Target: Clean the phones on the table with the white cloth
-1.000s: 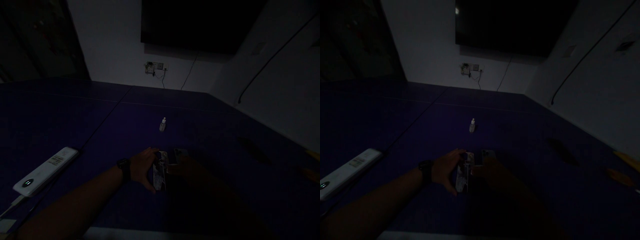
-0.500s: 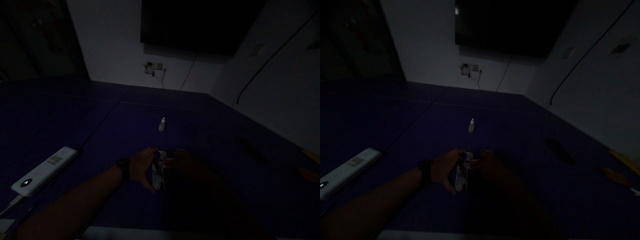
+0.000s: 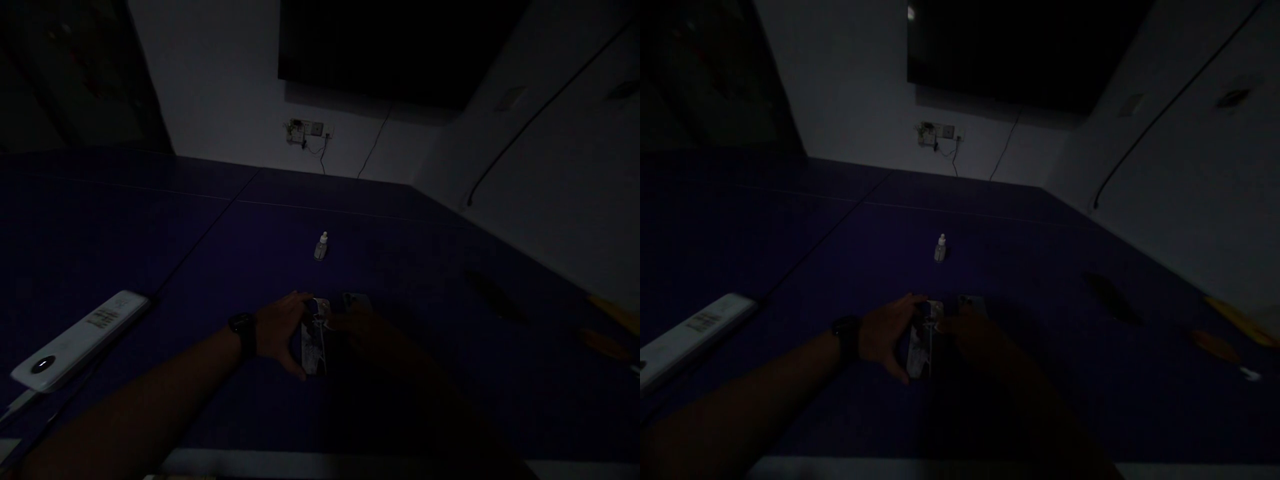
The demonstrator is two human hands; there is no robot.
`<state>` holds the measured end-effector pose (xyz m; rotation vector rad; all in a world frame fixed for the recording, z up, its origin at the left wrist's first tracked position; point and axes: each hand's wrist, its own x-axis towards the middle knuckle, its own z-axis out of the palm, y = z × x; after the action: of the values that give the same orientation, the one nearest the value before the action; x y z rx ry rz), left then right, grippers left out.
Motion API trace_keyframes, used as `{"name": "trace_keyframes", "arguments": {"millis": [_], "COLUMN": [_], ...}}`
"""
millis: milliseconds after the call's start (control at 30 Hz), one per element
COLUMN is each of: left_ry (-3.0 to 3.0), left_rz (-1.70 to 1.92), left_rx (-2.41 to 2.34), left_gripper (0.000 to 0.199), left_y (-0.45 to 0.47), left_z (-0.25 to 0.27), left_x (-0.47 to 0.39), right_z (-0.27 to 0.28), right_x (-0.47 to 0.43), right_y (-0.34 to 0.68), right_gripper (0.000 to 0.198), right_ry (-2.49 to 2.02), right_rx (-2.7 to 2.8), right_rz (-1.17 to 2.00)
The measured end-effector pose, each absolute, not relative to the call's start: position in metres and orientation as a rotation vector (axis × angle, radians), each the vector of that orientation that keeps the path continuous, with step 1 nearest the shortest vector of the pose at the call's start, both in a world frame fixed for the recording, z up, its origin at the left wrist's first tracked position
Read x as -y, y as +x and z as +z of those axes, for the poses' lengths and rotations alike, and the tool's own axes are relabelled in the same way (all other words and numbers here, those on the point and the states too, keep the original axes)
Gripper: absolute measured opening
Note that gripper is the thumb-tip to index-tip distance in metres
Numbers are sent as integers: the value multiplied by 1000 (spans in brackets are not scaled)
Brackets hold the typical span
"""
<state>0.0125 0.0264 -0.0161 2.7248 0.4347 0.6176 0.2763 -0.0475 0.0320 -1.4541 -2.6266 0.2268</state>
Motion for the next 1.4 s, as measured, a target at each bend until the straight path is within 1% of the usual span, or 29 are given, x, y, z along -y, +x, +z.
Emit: {"name": "trace_keyframes", "arguments": {"millis": [100, 167, 267, 367, 500, 633, 700, 800, 900, 1067, 1200, 1400], "left_ry": [2723, 2722, 2717, 2711, 2715, 2724, 2729, 2737, 2739, 2730, 2709, 2709], "left_rz": [615, 612, 611, 607, 598, 605, 597, 578, 588, 574, 582, 575], "left_rx": [-456, -463, -442, -433, -458, -458, -452, -446, -462, -471, -443, -451], "left_gripper": [102, 104, 107, 106, 106, 104, 103, 105, 107, 106, 109, 108], "left_y": [13, 14, 13, 13, 13, 13, 13, 13, 13, 13, 13, 13], "left_z": [-15, -15, -15, -14, -14, -15, -15, -15, -14, -14, -14, -13], "left_x": [-25, -25, -26, -27, -27, -26, -27, -27, -26, -26, -27, -27], "right_z": [25, 20, 14, 13, 18, 22, 20, 16, 13, 9, 4, 8], "right_x": [53, 54, 48, 35, 31, 52, 57, 48, 32, 39, 47, 28], "right_y": [266, 255, 242, 233, 231, 238, 240, 237, 231, 233, 236, 231], "right_gripper": [51, 50, 46, 43, 43, 40, 42, 47, 46, 43, 44, 50], "right_ry": [-1335, -1326, -1466, -1613, -1657, -1633, -1638, -1689, -1738, -1677, -1615, -1637], "right_rx": [2669, 2683, 2650, 2605, 2599, 2617, 2610, 2596, 2589, 2623, 2640, 2599], "right_rz": [182, 110, 4, -59, -48, 80, 140, 65, -39, -25, 38, -83]}}
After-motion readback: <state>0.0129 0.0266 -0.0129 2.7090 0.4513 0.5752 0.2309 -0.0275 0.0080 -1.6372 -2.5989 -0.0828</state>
